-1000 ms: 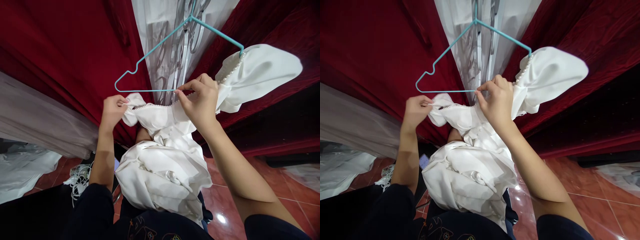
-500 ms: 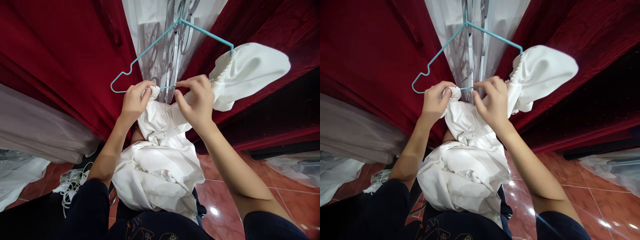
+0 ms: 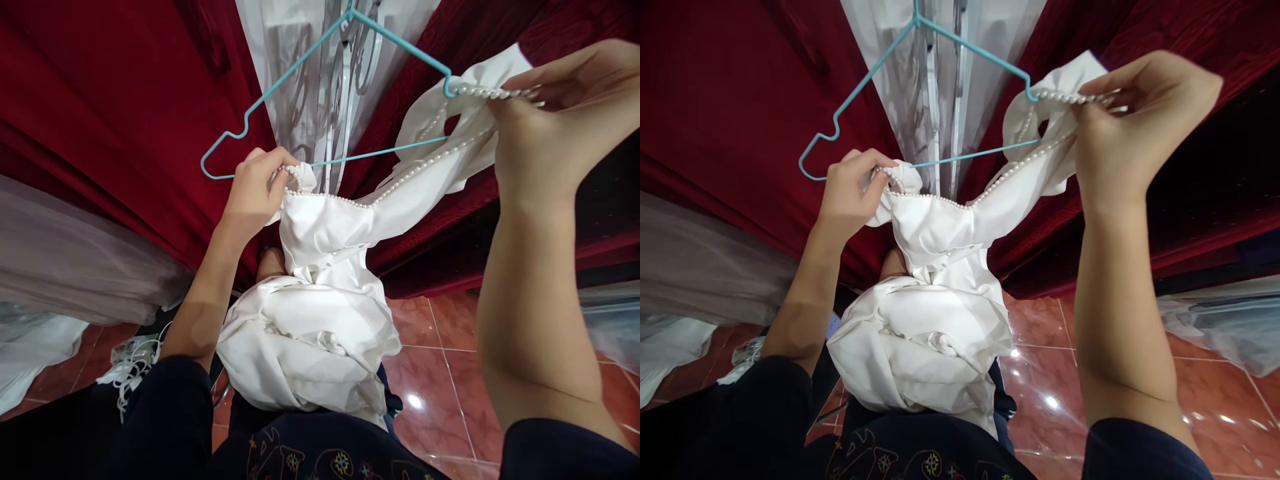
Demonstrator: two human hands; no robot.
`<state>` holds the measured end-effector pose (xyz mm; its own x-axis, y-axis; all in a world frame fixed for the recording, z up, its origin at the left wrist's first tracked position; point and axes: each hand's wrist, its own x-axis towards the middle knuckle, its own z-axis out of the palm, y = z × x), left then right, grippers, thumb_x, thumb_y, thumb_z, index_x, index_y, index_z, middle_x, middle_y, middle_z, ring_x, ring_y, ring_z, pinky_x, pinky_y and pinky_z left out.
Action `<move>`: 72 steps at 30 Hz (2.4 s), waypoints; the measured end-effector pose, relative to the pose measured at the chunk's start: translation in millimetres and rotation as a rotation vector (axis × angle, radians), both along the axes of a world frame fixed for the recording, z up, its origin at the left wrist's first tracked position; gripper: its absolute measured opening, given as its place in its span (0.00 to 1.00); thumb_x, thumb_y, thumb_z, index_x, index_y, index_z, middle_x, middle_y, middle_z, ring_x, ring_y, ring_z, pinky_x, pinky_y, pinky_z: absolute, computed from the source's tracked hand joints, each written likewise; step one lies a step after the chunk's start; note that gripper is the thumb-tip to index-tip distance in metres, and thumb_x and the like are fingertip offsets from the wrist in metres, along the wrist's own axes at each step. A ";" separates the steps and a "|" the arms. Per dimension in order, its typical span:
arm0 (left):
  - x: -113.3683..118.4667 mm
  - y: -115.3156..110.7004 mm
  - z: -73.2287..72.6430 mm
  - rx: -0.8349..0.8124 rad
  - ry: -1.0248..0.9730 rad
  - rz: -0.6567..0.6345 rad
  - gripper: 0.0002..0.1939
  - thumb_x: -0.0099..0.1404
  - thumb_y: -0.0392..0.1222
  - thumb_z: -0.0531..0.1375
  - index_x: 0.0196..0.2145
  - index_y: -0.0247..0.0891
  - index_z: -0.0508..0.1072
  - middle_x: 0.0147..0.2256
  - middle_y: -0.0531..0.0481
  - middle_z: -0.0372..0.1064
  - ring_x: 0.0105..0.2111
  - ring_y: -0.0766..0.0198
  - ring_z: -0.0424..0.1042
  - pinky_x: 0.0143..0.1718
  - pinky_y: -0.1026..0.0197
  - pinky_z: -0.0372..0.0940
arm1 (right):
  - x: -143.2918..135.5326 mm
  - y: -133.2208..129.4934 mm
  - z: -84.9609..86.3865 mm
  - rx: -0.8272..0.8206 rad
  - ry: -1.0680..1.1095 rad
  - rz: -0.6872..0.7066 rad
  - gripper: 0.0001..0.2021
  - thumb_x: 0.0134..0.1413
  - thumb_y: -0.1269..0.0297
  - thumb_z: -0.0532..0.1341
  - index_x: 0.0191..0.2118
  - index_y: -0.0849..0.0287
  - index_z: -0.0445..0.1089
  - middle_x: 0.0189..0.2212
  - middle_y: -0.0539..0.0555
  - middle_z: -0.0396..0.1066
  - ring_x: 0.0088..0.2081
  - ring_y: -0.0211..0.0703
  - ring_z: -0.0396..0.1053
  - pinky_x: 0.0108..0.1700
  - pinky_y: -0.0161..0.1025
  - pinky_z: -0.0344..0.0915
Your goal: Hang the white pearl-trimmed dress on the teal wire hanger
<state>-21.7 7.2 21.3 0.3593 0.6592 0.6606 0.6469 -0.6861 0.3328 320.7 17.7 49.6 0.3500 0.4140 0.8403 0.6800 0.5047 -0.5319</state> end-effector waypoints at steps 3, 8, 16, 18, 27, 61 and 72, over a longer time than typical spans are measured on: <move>-0.2 -0.2 3.0 -0.023 0.018 0.018 0.12 0.69 0.26 0.59 0.43 0.39 0.78 0.36 0.49 0.75 0.40 0.56 0.75 0.45 0.55 0.70 | 6.0 1.3 2.3 -0.031 0.000 0.006 0.11 0.45 0.87 0.66 0.32 0.67 0.78 0.28 0.52 0.74 0.28 0.35 0.69 0.32 0.34 0.57; -0.7 -6.9 7.2 -0.025 0.007 0.003 0.13 0.67 0.27 0.58 0.42 0.40 0.79 0.35 0.49 0.74 0.38 0.56 0.73 0.43 0.54 0.69 | 19.8 26.2 1.8 -0.119 0.127 -0.187 0.12 0.46 0.89 0.64 0.25 0.65 0.70 0.23 0.50 0.69 0.26 0.35 0.70 0.29 0.34 0.59; -7.7 -16.5 10.8 0.000 -0.013 0.052 0.12 0.67 0.29 0.57 0.41 0.41 0.79 0.34 0.48 0.74 0.38 0.56 0.71 0.45 0.53 0.70 | 46.4 -4.5 -21.4 -0.575 0.036 -0.196 0.09 0.40 0.78 0.74 0.25 0.61 0.76 0.20 0.55 0.72 0.19 0.38 0.66 0.23 0.38 0.60; -3.6 -12.3 6.7 0.009 -0.006 0.045 0.12 0.67 0.29 0.57 0.41 0.40 0.78 0.34 0.48 0.74 0.38 0.55 0.71 0.46 0.52 0.70 | 36.2 -27.1 -21.7 -0.647 -0.238 0.051 0.09 0.41 0.74 0.75 0.31 0.59 0.79 0.25 0.55 0.75 0.24 0.40 0.70 0.27 0.40 0.63; 9.8 -11.7 0.1 0.004 -0.001 -0.030 0.12 0.69 0.30 0.55 0.43 0.38 0.78 0.36 0.49 0.76 0.39 0.56 0.73 0.43 0.56 0.70 | -43.1 -27.1 -30.7 -0.153 -0.534 0.257 0.07 0.69 0.59 0.60 0.43 0.48 0.77 0.46 0.57 0.76 0.51 0.53 0.70 0.56 0.58 0.66; -58.1 58.9 49.7 0.171 -0.390 0.021 0.15 0.66 0.52 0.75 0.39 0.40 0.79 0.31 0.58 0.75 0.31 0.75 0.74 0.30 0.65 0.70 | -60.2 -31.7 -47.3 -0.238 -0.438 0.208 0.07 0.66 0.59 0.60 0.44 0.49 0.77 0.32 0.52 0.75 0.34 0.46 0.70 0.47 0.50 0.66; 29.6 -23.3 4.3 0.145 0.113 -0.092 0.14 0.81 0.46 0.57 0.61 0.47 0.70 0.46 0.51 0.75 0.55 0.57 0.70 0.58 0.52 0.65 | -62.4 -27.9 -50.8 -0.227 -0.431 0.217 0.07 0.66 0.61 0.60 0.44 0.50 0.76 0.31 0.52 0.74 0.34 0.45 0.69 0.47 0.50 0.66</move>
